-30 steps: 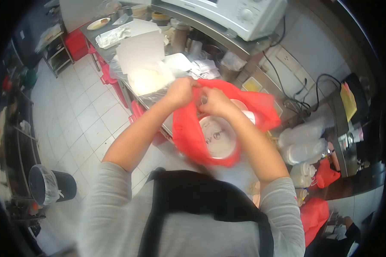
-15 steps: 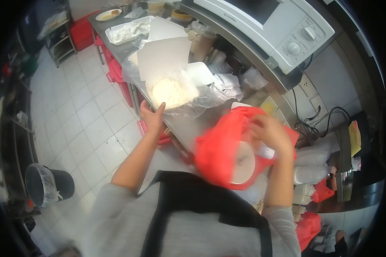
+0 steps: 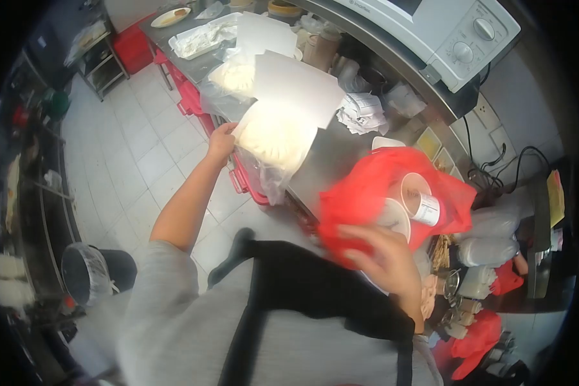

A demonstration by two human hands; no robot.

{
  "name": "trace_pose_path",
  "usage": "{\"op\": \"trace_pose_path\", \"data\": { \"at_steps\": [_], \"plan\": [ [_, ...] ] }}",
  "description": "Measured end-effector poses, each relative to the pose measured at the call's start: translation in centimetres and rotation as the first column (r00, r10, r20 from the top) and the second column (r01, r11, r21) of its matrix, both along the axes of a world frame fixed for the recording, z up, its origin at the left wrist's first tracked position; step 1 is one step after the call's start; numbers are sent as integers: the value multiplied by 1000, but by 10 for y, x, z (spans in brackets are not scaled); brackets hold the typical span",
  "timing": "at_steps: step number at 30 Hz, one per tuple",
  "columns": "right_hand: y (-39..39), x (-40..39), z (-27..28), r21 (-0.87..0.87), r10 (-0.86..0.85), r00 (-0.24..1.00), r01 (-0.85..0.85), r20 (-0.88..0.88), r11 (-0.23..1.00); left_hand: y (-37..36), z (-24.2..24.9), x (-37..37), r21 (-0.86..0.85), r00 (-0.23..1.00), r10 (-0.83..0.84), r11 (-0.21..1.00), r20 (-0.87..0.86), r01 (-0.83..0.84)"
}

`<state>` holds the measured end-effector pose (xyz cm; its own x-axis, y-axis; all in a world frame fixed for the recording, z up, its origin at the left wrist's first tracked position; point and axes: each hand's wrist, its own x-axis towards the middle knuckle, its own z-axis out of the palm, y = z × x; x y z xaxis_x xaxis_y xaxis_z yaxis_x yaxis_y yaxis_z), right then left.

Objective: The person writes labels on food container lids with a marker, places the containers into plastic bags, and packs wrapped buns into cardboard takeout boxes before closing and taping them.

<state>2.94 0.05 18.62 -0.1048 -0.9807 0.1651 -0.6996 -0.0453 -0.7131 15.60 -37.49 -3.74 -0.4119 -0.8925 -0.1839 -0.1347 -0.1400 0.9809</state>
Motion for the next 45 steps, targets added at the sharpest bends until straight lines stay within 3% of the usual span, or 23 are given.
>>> {"op": "trace_pose_path", "data": {
  "at_steps": [2, 3, 5, 6, 9, 10, 12, 14, 17, 18, 21, 23, 26, 27, 30, 32, 33, 34, 35, 36, 39, 43, 45],
  "plan": [
    [-13, 9, -4, -45, -21, 998, 24, 57, 999, -17, -10, -7, -51, 993, -63, 996, 95, 68],
    [-21, 13, -6, -53, -36, 994, 42, 102, 998, -22, -8, -9, -287, 974, -47, 951, 220, 111],
    [-42, 24, -15, -49, -132, 972, 144, 193, 988, -23, 0, -11, -675, 908, 55, 688, 415, 267],
    [-59, 28, -21, -40, -209, 949, 225, 237, 974, -23, 19, -15, -883, 949, 125, 417, 289, 214],
    [-123, 25, -58, -30, -504, 827, 527, 247, 850, -42, 54, -53, -788, 915, -284, 473, 286, 393],
    [-149, 21, -68, -31, -621, 754, 641, 214, 767, -47, 51, -69, -778, 872, -326, 408, 365, 478],
    [-195, -1, -91, -77, -770, 636, 767, -47, 637, -57, 45, -105, -742, 774, -379, 265, 507, 616],
    [-227, -30, -126, -126, -845, 423, 867, -326, 483, -61, 49, -128, -588, 631, -413, 243, 657, 772],
    [-253, -53, -150, -8, -874, 266, 956, -406, 294, -52, 66, -140, -446, 501, -462, 231, 732, 865],
    [-253, -61, -159, -18, -896, 312, 942, -317, 334, -50, 72, -141, -418, 479, -478, 235, 736, 878],
    [-246, -71, -164, -112, -881, 471, 874, -53, 473, -51, 60, -151, -663, 505, -694, 53, 513, 747],
    [-238, -51, -146, -231, -793, 600, 790, 102, 568, -52, 62, -155, -715, 492, -720, -8, 490, 699],
    [-225, -39, -136, -371, -725, 676, 712, 132, 597, -59, 49, -166, -734, 453, -722, -111, 523, 670],
    [-222, -40, -136, -381, -763, 639, 732, 100, 564, -61, 55, -166, -731, 438, -713, -152, 547, 665],
    [-214, -52, -137, -406, -849, 528, 782, 27, 474, -69, 78, -166, -489, 460, -690, 174, 559, 855],
    [-214, -58, -140, -388, -882, 471, 815, 10, 431, -76, 85, -170, -497, 441, -768, 186, 464, 848],
    [-219, -58, -137, -412, -841, 541, 768, 6, 491, -78, 87, -173, -503, 433, -802, 196, 412, 842],
    [-225, -58, -134, -437, -794, 609, 714, 0, 547, -76, 79, -176, -621, 303, -882, 15, 362, 784],
    [-231, -57, -129, -462, -742, 670, 655, -8, 597, -67, 73, -177, -752, 280, -891, -96, 357, 653],
    [-237, -53, -120, -447, -735, 678, 653, -15, 612, -55, 70, -172, -795, 339, -855, -130, 392, 592],
    [-240, -49, -97, -490, -715, 699, 615, -22, 617, -39, 61, -173, -734, 413, -769, -105, 487, 671],
    [-224, -64, -94, -488, -817, 574, 699, -54, 523, -51, 68, -178, -616, 366, -803, -1, 469, 788],
    [-216, -77, -102, -457, -874, 483, 765, -58, 453, -59, 84, -181, -629, 334, -810, -54, 481, 775]
  ]
}}
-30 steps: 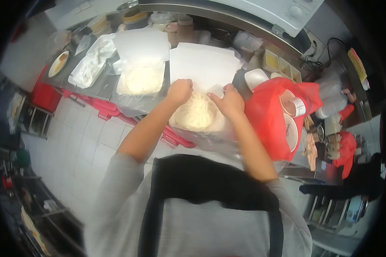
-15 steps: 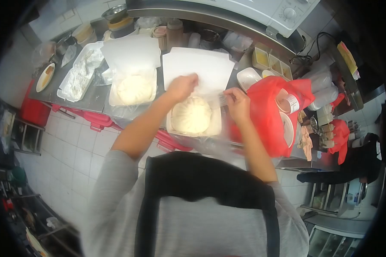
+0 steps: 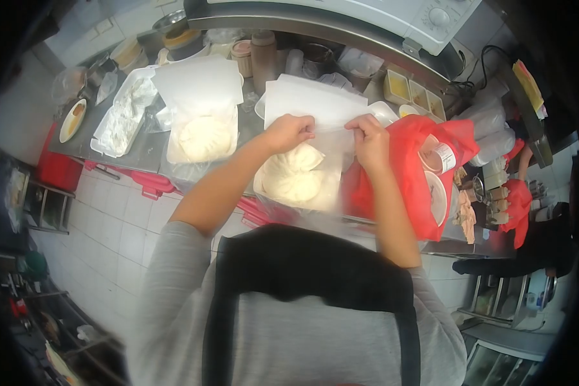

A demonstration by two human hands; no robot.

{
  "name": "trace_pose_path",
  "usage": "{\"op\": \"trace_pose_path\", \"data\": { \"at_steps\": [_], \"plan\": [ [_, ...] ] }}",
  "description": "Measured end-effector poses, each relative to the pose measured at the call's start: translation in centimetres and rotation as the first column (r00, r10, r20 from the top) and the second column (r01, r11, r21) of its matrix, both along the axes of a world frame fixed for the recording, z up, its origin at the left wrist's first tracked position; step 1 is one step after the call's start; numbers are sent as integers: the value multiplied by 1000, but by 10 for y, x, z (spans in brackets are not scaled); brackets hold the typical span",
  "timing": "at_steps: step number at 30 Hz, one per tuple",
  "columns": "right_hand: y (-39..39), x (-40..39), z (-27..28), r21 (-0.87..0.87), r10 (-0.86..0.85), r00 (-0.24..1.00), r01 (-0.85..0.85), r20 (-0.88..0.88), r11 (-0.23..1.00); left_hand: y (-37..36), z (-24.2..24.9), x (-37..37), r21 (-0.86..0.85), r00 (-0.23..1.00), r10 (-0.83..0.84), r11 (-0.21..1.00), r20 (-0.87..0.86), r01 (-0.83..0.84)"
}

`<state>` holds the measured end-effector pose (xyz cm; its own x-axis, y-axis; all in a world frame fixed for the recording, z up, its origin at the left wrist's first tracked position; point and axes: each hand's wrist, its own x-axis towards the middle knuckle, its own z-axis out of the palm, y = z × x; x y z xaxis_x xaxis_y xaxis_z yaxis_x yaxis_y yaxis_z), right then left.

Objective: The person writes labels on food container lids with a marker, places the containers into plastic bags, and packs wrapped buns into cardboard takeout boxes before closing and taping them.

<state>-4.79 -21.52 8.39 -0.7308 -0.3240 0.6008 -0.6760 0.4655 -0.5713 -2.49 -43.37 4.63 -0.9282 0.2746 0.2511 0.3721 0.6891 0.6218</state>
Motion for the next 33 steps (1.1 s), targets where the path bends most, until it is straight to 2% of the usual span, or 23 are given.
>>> {"op": "trace_pose_path", "data": {
  "at_steps": [1, 4, 7, 10, 12, 14, 16, 17, 19, 20, 23, 26, 27, 29, 30, 32, 33],
  "plan": [
    [2, -5, -6, -6, -15, 1000, 15, -11, 1000, -4, 5, -3, -12, 1000, -27, 1000, -9, 27],
    [5, -20, -26, 34, -32, 993, 36, -113, 999, -12, 7, -8, -269, 971, -66, 963, -229, 2],
    [5, -21, -35, 147, -164, 980, 179, -110, 973, -25, -1, -12, -305, 963, -62, 952, -261, -21],
    [-12, 14, -9, 128, -187, 922, 242, -339, 962, -30, -5, -12, -247, 940, -6, 965, -342, -83],
    [-35, 26, -24, 163, 194, 961, -164, -195, 973, -29, -2, -13, -264, 928, 69, 949, -365, -174],
    [-67, 26, -42, 221, 506, 863, -493, -1, 842, -29, 0, -10, -267, 917, 89, 942, -388, -204],
    [-82, 15, -65, 376, 488, 871, -435, -55, 818, -32, 9, -9, -264, 903, 51, 948, -426, -178],
    [-86, 10, -73, 448, 484, 871, -399, -88, 800, -39, 15, -10, -266, 894, 87, 938, -440, -222],
    [-79, 9, -68, 443, 447, 894, -416, 37, 794, -62, 29, -8, -268, 868, 160, 911, -469, -313],
    [-73, 9, -66, 442, 427, 898, -427, 105, 789, -70, 33, -2, -267, 898, 172, 917, -404, -296],
    [-72, 4, -77, 427, 393, 911, -407, 126, 808, -81, 35, 10, -232, 973, 166, 952, -161, -201],
    [-86, 11, -76, 406, 426, 902, -364, -71, 838, -78, 21, 16, -317, 998, 59, 947, -10, -59],
    [-86, 12, -75, 468, 416, 909, -378, 23, 799, -79, 18, 13, -374, 998, 50, 926, -33, -59],
    [-85, 15, -71, 576, 368, 907, -417, 207, 703, -86, 17, 4, -343, 959, 211, 900, -192, -267],
    [-85, 18, -63, 596, 316, 918, -397, 242, 698, -87, 19, 1, -316, 920, 286, 876, -269, -364],
    [-82, 25, -45, 640, 204, 930, -360, 306, 679, -82, 18, -1, -269, 918, 315, 887, -242, -376],
    [-82, 23, -53, 639, 208, 929, -362, 306, 678, -78, 16, 1, -248, 919, 326, 893, -222, -376]
  ]
}}
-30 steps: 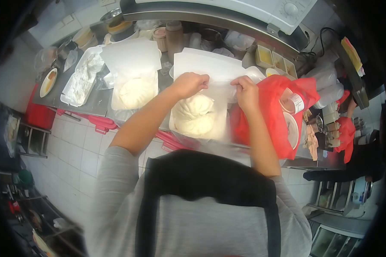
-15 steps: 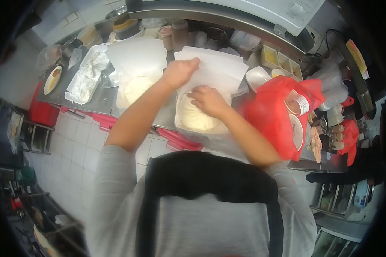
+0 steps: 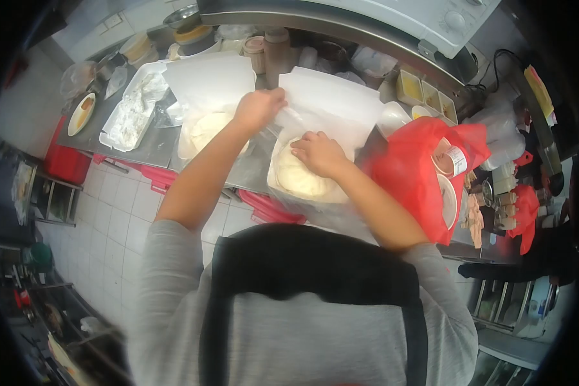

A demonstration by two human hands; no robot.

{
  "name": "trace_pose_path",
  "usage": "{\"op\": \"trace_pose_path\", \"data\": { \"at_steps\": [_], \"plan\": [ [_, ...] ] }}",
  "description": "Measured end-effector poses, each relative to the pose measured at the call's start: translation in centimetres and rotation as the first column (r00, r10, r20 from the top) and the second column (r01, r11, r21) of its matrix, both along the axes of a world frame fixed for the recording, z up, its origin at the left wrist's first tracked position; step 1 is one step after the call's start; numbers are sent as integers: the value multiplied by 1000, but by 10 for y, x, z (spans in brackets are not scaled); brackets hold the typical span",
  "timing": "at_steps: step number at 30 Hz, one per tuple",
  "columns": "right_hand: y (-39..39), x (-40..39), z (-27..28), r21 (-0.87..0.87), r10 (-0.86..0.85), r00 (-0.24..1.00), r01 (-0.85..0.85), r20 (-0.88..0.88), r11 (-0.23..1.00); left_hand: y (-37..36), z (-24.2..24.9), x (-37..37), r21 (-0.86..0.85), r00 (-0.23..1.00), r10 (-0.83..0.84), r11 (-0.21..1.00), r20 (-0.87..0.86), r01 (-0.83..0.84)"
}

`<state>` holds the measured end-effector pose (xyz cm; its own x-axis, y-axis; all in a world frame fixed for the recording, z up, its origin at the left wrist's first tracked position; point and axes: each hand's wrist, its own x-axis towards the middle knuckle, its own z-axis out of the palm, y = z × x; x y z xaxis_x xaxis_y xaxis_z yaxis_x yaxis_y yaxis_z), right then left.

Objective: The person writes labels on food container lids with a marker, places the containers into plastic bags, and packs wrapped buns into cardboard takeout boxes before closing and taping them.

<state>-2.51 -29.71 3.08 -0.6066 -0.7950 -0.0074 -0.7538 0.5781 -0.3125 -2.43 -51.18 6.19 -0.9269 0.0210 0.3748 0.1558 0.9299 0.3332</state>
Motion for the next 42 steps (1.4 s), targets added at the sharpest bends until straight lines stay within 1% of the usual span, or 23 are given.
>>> {"op": "trace_pose_path", "data": {
  "at_steps": [2, 3, 5, 6, 8, 9, 11, 12, 15, 18, 21, 22, 24, 26, 27, 28, 30, 31, 32, 35, 38, 40, 42],
  "plan": [
    [-2, -11, -19, -8, 2, 1000, -2, -5, 1000, 12, 9, 18, -11, 982, -70, 997, 174, 73],
    [0, -15, -16, -115, 20, 999, -16, 32, 993, 16, 14, 21, -13, 962, -103, 994, 255, 109],
    [13, -20, 0, -324, 67, 993, -31, 99, 946, -10, -14, 19, -62, 973, -211, 974, 97, 218],
    [23, -17, 16, -425, -48, 996, 10, -79, 905, -20, -24, 17, -90, 963, -269, 959, 21, 269],
    [44, -7, 47, -614, -314, 870, 16, -381, 789, -11, -13, 25, 188, 982, -109, 979, 156, 78],
    [50, -6, 45, -612, -399, 858, 131, -325, 780, -8, -9, 28, 309, 969, -43, 950, 243, -35],
    [60, -5, 41, -588, -562, 798, 352, -218, 728, -7, -16, 25, 541, 960, -157, 841, 231, 7],
    [67, -10, 33, -469, -528, 843, 511, 107, 720, -7, -18, 23, 644, 953, -212, 764, 215, 25],
    [82, -20, 16, -505, -558, 825, 522, 93, 687, -12, -3, 35, 788, 944, -294, 612, 148, 67],
    [86, -14, 8, -591, -531, 847, 414, -29, 692, -15, 4, 49, 663, 846, -342, 748, 410, -19],
    [82, -13, 10, -304, -470, 881, 434, -55, 848, -7, -11, 51, 581, 839, -433, 794, 331, 180],
    [82, -16, 6, -376, -416, 903, 349, -111, 858, -6, -8, 53, 584, 793, -489, 783, 363, 215],
    [81, -27, -9, -504, -326, 913, 167, -245, 847, -13, -31, 59, 459, 805, -545, 792, 234, 403],
    [79, -27, -7, -520, -298, 952, 217, -76, 826, -19, -46, 50, 182, 775, -612, 789, 155, 587],
    [73, -21, 1, -513, -329, 929, 367, 168, 776, -11, -46, 58, 387, 798, -565, 798, 211, 462],
    [68, -21, -11, -629, -328, 925, 372, 190, 682, 3, -29, 71, 584, 781, -559, 744, 279, 324],
    [64, -28, -21, -490, -391, 872, 489, 295, 721, 5, -34, 74, 665, 761, -595, 681, 258, 307],
    [66, -33, -30, -535, -353, 925, 370, 139, 760, 7, -22, 78, 569, 763, -585, 738, 274, 362],
    [74, -29, -22, -616, -225, 974, 182, 7, 767, 6, -26, 81, 627, 745, -596, 712, 299, 317],
    [94, -18, -22, -396, -45, 959, -73, -280, 915, -3, -38, 92, 587, 694, -663, 691, 280, 423],
    [94, 0, -32, 23, 123, 950, -122, -288, 992, -3, -33, 95, 232, 671, -686, 727, 282, 646],
    [89, 9, -25, 310, 190, 954, -113, -232, 944, -2, -36, 97, 129, 656, -655, 737, 375, 663],
    [81, 12, -23, 360, 198, 944, -94, -263, 928, 3, -39, 97, 9, 663, -590, 750, 460, 661]
  ]
}}
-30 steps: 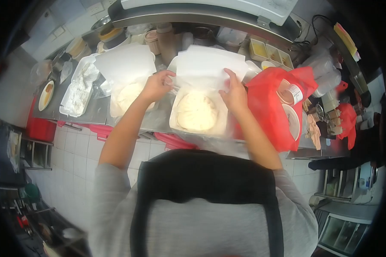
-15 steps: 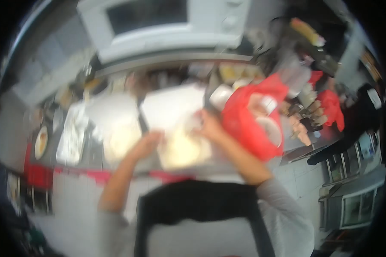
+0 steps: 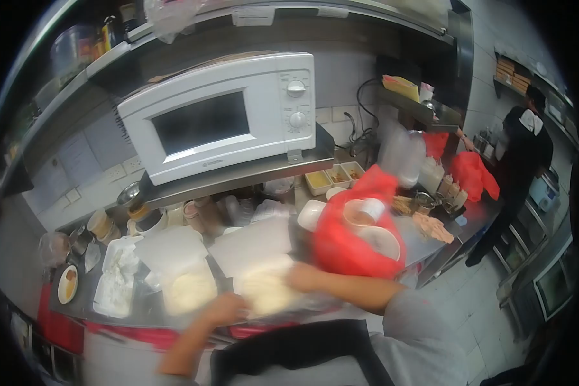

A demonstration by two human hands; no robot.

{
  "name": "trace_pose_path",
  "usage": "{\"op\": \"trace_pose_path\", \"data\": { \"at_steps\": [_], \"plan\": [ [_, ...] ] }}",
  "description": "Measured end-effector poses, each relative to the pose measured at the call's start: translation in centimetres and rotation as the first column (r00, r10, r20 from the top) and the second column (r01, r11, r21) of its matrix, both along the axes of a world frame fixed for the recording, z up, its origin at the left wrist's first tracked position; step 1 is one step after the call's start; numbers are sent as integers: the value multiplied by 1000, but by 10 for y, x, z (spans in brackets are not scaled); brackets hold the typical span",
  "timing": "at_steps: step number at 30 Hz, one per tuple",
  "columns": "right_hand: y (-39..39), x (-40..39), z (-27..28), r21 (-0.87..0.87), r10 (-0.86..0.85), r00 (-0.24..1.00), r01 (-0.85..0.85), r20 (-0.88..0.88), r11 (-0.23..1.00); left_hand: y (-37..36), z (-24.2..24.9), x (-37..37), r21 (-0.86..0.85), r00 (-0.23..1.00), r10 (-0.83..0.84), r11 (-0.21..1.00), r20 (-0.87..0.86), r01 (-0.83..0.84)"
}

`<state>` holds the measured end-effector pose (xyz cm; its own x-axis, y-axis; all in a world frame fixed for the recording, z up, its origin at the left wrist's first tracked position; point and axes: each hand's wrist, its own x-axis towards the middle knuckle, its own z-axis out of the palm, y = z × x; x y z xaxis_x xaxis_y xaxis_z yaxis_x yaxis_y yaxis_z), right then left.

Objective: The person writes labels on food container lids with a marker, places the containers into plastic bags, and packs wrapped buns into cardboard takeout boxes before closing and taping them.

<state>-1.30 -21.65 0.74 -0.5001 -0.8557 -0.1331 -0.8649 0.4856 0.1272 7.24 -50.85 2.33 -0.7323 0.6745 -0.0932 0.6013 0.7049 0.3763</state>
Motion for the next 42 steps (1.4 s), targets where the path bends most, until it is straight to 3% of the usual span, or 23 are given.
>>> {"op": "trace_pose_path", "data": {
  "at_steps": [4, 7, 8, 10, 11, 14, 15, 16, 17, 18, 21, 23, 26, 29, 31, 33, 35, 37, 39, 42],
  "plan": [
    [-15, -3, 0, 12, -136, 989, 136, 62, 991, 27, 0, 4, -275, 995, 41, 959, -89, -64],
    [-11, -13, 8, 37, -174, 956, 170, 236, 985, 27, -12, 6, -379, 986, 15, 922, -165, -78],
    [-3, -11, 9, -171, -180, 935, 239, 305, 956, 24, -21, 8, -405, 983, 0, 911, -183, -75],
    [33, 5, 19, -531, -139, 889, 380, 437, 757, 6, -48, 13, -168, 994, 93, 981, -52, -101],
    [49, 18, 26, -572, -129, 897, 375, 424, 729, 0, -56, 15, -46, 992, 126, 991, 24, -125],
    [84, 52, 17, -680, -102, 921, 349, 375, 644, 17, -20, 48, -27, 986, 116, 992, -120, -120],
    [98, 54, -12, -648, -114, 894, 397, 433, 650, 27, -1, 49, -202, 986, 169, 966, 10, -164],
    [102, 71, -13, -658, -68, 806, 526, 589, 539, 26, -13, 51, -205, 988, 125, 968, -93, -142],
    [106, 76, -28, -638, -155, 828, 521, 538, 568, 23, -34, 59, -146, 929, 107, 975, -354, -168],
    [106, 74, -47, -606, -309, 935, 349, 173, 715, 23, -40, 65, -123, 879, 66, 983, -472, -140],
    [64, 90, -14, -883, -187, 975, 192, 122, 429, 46, -46, 91, 108, 841, 216, 976, -496, -188],
    [45, 84, -6, -854, -197, 980, 127, 29, 505, 68, -68, 92, 185, 774, 296, 955, -560, -232],
    [21, 65, -4, -901, -41, 928, 369, 370, 226, 84, -61, 83, 411, 694, 456, 878, -556, -247],
    [-8, 39, 13, -775, 47, 777, 629, 628, -54, 57, -85, 60, 578, 760, 554, 761, -340, -295],
    [-13, 11, 11, -703, -57, 701, 709, 711, -56, 50, -57, 56, 843, 644, 736, 201, 207, -500],
    [-14, 0, 10, -692, -161, 678, 720, 718, -52, 58, -18, 68, 877, 609, 728, 22, 315, -480],
    [-23, -7, 12, -745, -242, 721, 667, 650, -13, 82, 3, 81, 887, 643, 765, 323, -38, -332],
    [-33, -8, 11, -753, -206, 732, 656, 650, -44, 91, -6, 80, 764, 574, 732, 589, -368, -263],
    [-37, -12, 10, -791, -205, 770, 611, 604, -35, 85, -25, 69, 728, 544, 770, 577, -334, -370],
    [-30, -36, -3, -817, -350, 805, 555, 480, 157, 51, -41, 22, 742, 467, 855, 159, 227, -651]
  ]
}}
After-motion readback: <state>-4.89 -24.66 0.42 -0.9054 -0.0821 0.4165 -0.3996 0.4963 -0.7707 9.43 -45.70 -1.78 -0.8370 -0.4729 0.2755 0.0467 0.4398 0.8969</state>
